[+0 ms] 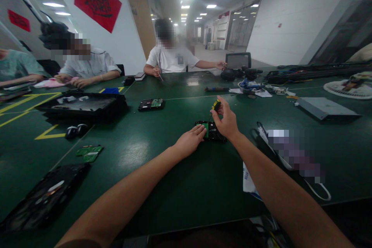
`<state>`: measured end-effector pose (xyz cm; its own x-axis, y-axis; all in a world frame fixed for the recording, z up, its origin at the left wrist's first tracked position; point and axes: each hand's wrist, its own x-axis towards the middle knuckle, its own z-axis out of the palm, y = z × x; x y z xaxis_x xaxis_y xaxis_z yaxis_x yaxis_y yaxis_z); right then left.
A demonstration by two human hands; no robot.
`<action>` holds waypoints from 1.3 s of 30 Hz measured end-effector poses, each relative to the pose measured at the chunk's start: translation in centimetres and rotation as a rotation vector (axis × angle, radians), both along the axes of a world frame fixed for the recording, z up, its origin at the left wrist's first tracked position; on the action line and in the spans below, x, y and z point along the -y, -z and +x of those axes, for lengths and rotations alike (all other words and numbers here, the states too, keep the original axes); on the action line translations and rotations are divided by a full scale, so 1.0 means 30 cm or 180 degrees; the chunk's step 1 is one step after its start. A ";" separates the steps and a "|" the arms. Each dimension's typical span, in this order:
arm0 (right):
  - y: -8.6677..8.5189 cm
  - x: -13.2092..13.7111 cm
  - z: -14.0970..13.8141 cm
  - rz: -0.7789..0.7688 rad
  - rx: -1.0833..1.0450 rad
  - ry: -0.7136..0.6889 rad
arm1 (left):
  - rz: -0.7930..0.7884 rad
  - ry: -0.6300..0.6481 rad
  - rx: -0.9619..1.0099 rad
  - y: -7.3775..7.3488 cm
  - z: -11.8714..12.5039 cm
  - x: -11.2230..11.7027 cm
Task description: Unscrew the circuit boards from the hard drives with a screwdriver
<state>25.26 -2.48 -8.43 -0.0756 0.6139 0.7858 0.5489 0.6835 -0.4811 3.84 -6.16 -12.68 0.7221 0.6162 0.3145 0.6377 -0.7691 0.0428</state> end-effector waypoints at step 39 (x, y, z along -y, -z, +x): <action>-0.020 0.023 -0.024 0.0053 0.0255 0.0023 | 0.0093 -0.0020 -0.0003 -0.010 0.004 0.010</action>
